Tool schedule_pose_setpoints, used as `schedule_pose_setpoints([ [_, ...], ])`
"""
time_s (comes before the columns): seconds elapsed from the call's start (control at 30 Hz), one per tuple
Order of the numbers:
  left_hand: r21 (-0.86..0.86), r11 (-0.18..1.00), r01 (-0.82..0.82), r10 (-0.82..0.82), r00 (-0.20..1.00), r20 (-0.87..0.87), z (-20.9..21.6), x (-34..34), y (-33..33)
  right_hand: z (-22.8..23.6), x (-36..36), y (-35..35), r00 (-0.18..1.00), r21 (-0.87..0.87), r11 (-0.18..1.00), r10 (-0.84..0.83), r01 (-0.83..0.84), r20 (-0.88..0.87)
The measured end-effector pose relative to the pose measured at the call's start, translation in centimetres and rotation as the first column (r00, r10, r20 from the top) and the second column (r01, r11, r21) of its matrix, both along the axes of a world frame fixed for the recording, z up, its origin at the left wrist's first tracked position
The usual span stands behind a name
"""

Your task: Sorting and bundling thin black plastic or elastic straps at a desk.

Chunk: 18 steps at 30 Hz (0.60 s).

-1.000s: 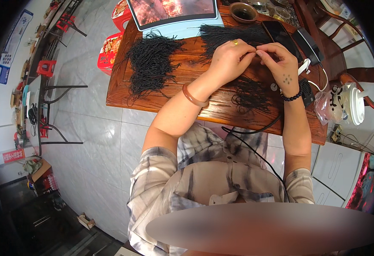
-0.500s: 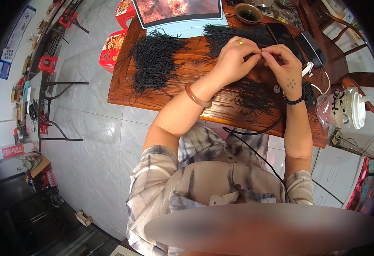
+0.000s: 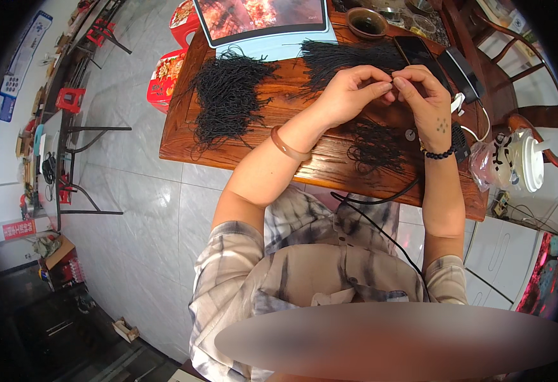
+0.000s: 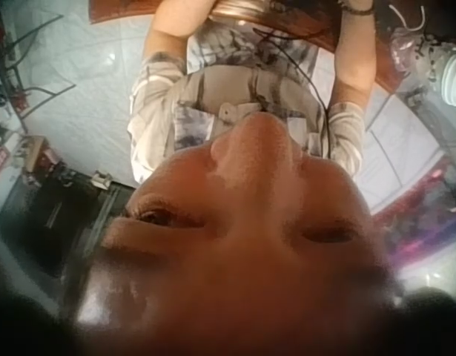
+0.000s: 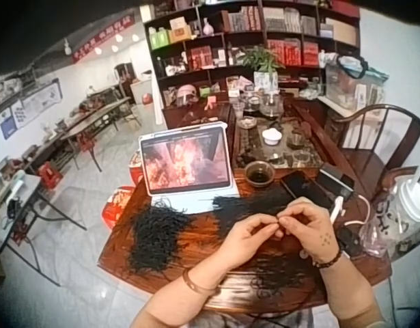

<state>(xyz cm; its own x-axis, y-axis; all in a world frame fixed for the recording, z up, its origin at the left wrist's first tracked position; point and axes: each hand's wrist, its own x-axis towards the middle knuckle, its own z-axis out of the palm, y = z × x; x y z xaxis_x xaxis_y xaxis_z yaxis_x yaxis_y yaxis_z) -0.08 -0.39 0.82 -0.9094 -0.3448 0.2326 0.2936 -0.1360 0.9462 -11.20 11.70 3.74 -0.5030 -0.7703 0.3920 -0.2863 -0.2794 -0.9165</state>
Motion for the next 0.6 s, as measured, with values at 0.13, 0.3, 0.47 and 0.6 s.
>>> schedule_pose_setpoints([
  [0.13,-0.102,0.992,-0.068,0.078,0.992,0.096,0.2,0.0,-0.2,0.4,-0.4,0.2,0.974,0.037,0.998,-0.044,0.053,-0.221],
  [0.3,-0.637,0.702,-0.319,0.315,0.941,-0.124,-0.4,0.0,-0.7,0.7,-0.4,0.2,0.801,0.094,0.982,-0.076,0.163,-0.594],
  [0.47,-0.722,0.594,-0.354,0.315,0.929,-0.197,-0.8,-0.1,-1.0,0.5,-0.2,0.3,0.725,0.101,0.974,-0.080,0.204,-0.684],
  [0.6,-0.755,0.567,-0.330,0.306,0.935,-0.178,-0.7,0.1,-1.0,0.3,-0.4,0.4,0.668,0.127,0.965,-0.060,0.228,-0.742],
])
